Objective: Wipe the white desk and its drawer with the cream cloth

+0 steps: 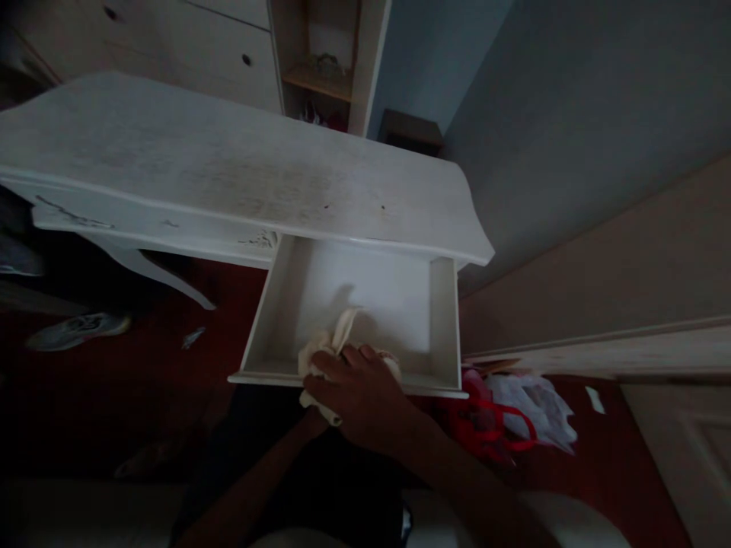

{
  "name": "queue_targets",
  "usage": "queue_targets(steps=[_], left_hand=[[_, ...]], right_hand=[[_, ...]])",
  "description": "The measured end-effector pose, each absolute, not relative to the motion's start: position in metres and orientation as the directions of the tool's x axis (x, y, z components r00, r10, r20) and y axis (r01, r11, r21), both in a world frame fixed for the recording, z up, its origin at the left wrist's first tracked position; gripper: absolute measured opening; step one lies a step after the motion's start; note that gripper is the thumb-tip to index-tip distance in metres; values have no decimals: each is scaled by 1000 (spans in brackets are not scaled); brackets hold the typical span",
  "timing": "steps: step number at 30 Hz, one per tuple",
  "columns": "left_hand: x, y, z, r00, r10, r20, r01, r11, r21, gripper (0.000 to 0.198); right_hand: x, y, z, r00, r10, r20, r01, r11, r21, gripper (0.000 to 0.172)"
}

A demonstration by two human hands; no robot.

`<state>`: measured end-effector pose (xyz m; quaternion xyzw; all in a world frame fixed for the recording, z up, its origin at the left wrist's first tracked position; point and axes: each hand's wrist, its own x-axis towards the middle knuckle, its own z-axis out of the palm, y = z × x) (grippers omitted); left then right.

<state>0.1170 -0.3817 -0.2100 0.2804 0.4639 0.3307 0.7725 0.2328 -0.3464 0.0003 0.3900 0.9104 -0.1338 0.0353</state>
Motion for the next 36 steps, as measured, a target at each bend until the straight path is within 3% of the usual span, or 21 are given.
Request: queue_targets(steps=[7,12,18,24,29,36], left_hand=[[119,-368,-193,485,762,-429,-169,563,809,56],[120,-367,-197,470,767,-437,-182,569,802,66],[114,-367,-196,484,772,-412,-177,548,818,64],[114,-367,-206,497,772,-395,-204,547,812,62],[120,-367,-224,498,743,-446,-138,576,806,61],[109,-367,-192,513,768,-384,-173,530,830,64]], right_hand=[[319,-370,0,-526,820,-225,848,485,-216,60],[358,-372,9,-520,816,-253,850,467,-243,66],[377,-340,9,-617,739,-270,781,617,-96,68],[396,-273,2,-682,694,-232,704,709,51,57],[398,-216,-5,-694,694,-194,697,714,61,34],[399,-179,-14,-696,690,-201,700,714,26,35]])
